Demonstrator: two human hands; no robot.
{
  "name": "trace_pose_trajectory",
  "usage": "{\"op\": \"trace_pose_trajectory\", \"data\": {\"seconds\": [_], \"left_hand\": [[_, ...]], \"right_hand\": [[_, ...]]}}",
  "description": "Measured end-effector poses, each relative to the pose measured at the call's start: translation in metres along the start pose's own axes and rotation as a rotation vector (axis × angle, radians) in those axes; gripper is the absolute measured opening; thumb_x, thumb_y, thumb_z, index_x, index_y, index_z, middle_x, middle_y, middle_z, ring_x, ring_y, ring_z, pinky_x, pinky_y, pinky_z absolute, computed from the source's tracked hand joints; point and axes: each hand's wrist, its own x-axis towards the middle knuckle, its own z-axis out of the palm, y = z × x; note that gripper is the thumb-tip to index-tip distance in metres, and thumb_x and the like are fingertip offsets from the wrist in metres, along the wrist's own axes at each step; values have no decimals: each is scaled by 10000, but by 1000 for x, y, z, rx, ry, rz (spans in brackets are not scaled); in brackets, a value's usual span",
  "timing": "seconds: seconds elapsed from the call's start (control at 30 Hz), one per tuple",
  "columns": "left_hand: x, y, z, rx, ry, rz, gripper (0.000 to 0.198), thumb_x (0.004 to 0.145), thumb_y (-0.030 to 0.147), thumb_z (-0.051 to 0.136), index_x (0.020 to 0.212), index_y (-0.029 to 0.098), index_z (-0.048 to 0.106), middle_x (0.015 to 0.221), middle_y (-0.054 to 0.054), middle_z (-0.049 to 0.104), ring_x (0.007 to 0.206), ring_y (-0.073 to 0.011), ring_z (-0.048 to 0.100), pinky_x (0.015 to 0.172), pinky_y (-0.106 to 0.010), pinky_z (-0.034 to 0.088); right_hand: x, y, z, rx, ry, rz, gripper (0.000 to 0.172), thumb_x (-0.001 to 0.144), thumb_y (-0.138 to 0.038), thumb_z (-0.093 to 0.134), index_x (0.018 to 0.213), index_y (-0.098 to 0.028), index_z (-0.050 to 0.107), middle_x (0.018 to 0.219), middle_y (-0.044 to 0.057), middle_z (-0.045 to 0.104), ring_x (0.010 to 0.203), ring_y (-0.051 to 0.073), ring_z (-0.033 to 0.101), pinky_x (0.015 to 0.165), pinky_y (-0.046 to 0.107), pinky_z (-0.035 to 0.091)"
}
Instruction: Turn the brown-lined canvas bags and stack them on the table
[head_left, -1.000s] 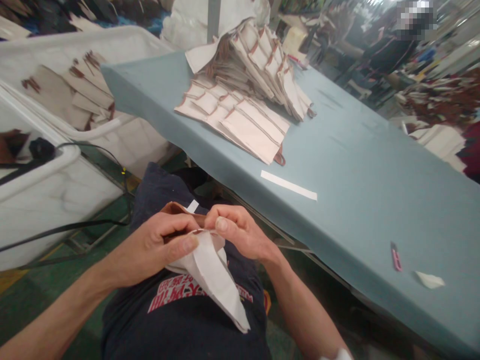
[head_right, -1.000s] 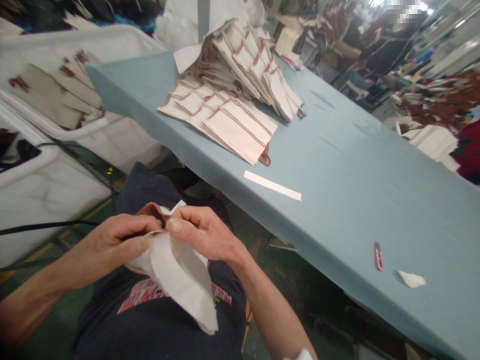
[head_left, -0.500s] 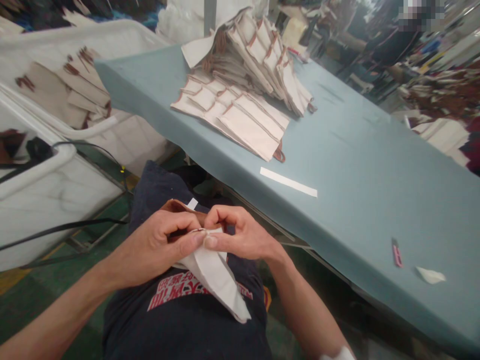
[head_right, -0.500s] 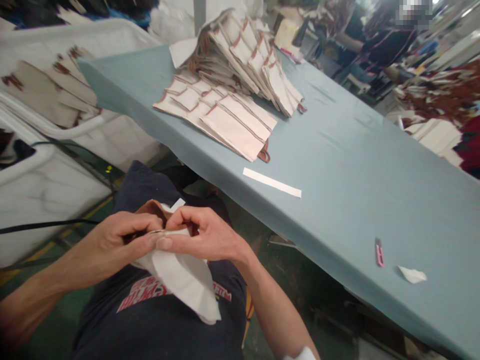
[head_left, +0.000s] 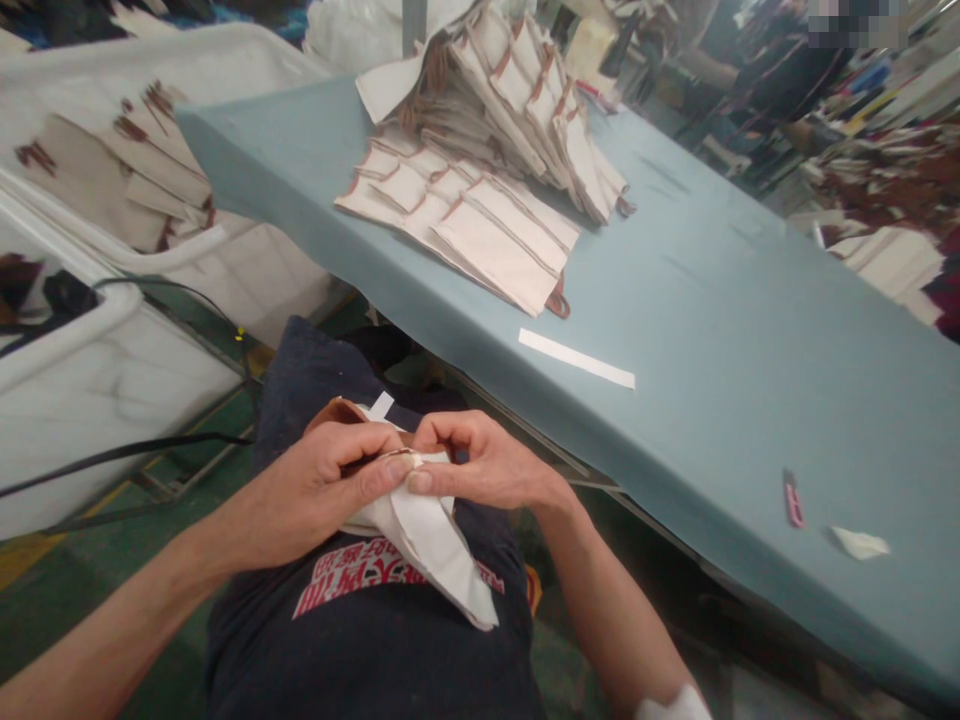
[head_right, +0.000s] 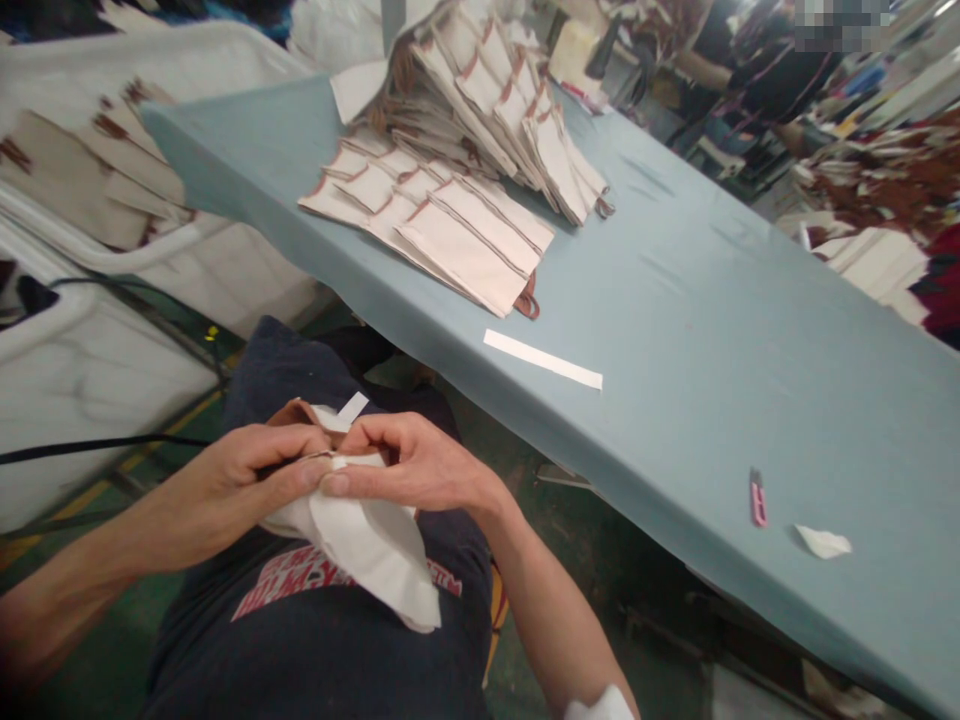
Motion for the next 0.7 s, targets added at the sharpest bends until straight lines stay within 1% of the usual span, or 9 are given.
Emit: {"op": "trace_pose_trajectory", "data": {"seconds": [0.1, 0.23, 0.37, 0.43, 0.57, 0.7], "left_hand": [[0, -4, 1, -28, 18, -3, 471, 1088, 475, 572, 714, 198, 644, 667, 36, 583, 615, -133, 524, 555, -219, 426], [1, -9, 2, -49, 50, -4, 503, 1070, 489, 592, 663, 196, 625, 632, 39, 546, 608, -128, 496, 564, -220, 406], [1, -12, 4, -111, 24, -41, 502, 1069, 498, 567, 674, 193, 627, 633, 44, 510, 580, -121, 455, 521, -217, 373], [0, -12, 5, -124, 34, -58, 489, 1065, 484, 559, 674, 196, 612, 638, 46, 501, 574, -118, 450, 504, -212, 364], [-1, -13, 8, -139, 76, -50, 457, 1054, 452, 573, 670, 205, 581, 631, 58, 481, 564, -111, 429, 479, -201, 343], [-3, -19, 10, -184, 72, -59, 465, 1075, 460, 570, 682, 211, 560, 634, 67, 455, 560, -108, 401, 468, -203, 321]], "right_hand": [[0, 2, -1, 24, -9, 6, 618, 766, -681, 997, 797, -205, 603, 715, -83, 494, 643, 92, 390, 569, 236, 318], [1, 5, -2, 32, -10, 13, 602, 776, -675, 993, 800, -207, 615, 705, -85, 474, 625, 90, 372, 569, 245, 318], [0, 7, -2, 64, 14, 18, 607, 766, -682, 996, 803, -200, 627, 703, -83, 487, 624, 91, 372, 567, 249, 312], [0, 9, -1, 80, 19, 19, 606, 771, -675, 998, 805, -198, 625, 701, -83, 489, 624, 90, 370, 568, 251, 304], [0, 12, 0, 95, 32, 3, 603, 793, -657, 995, 790, -199, 604, 682, -99, 430, 614, 84, 323, 561, 255, 259], [3, 14, 2, 75, 40, -3, 613, 809, -690, 972, 792, -197, 606, 677, -93, 457, 621, 88, 334, 568, 261, 265]]}}
